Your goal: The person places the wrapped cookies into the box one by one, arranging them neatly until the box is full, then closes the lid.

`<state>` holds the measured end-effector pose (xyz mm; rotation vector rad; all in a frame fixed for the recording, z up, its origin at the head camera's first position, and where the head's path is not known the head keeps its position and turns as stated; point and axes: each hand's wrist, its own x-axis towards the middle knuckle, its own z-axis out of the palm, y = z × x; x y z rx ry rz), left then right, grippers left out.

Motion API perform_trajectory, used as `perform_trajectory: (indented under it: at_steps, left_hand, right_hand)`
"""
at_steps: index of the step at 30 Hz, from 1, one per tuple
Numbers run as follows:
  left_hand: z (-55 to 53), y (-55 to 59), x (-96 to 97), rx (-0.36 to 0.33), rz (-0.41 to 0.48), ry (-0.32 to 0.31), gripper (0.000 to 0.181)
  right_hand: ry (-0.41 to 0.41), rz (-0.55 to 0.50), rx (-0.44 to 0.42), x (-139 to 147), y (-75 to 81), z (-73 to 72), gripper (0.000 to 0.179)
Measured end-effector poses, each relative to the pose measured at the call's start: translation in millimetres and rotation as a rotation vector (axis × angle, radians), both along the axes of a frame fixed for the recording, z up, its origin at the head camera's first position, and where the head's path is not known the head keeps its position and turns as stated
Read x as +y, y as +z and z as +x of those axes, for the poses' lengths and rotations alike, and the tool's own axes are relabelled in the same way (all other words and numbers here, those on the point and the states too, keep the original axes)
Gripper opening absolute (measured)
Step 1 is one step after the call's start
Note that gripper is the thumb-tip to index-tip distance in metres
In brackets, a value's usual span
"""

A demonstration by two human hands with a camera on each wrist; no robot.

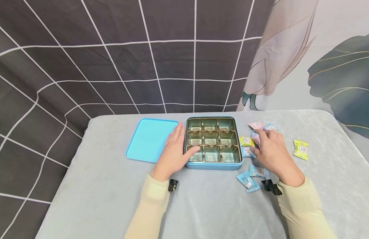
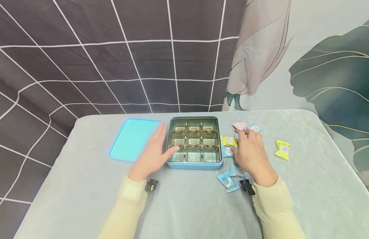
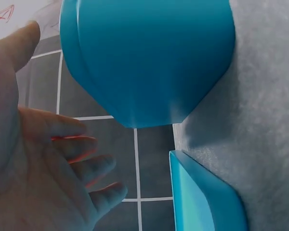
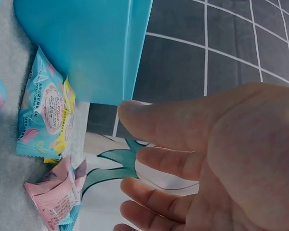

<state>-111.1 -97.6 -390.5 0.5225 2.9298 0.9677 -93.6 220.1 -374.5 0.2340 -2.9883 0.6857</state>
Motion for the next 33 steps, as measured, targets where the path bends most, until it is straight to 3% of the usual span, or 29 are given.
perform_trajectory:
  at_steps: [8, 17, 26, 33]
  left_hand:
    - [0.9, -6.2, 3.0, -0.07, -0.009, -0.024, 0.102]
    - [-0.1, -9.0, 8.5, -0.132, -0.017, -0.052, 0.112]
    - [4.6, -15.3, 13.4, -0.182, -0.035, -0.066, 0.12]
    - [7.5, -19.6, 14.4, -0.222, -0.018, -0.065, 0.141]
  right_hand:
    - [0.039, 0.012, -0.054, 0.6, -2.2, -0.4, 0.058]
    - [0.027, 0.024, -0.105, -0.2, -2.3, -2.3, 0.051]
    - [0.1, 0.067, -0.127, 0.4, -5.6, -4.0, 0.046]
    - [0.156, 0.088, -0.173, -2.3, -7.5, -5.0, 0.047]
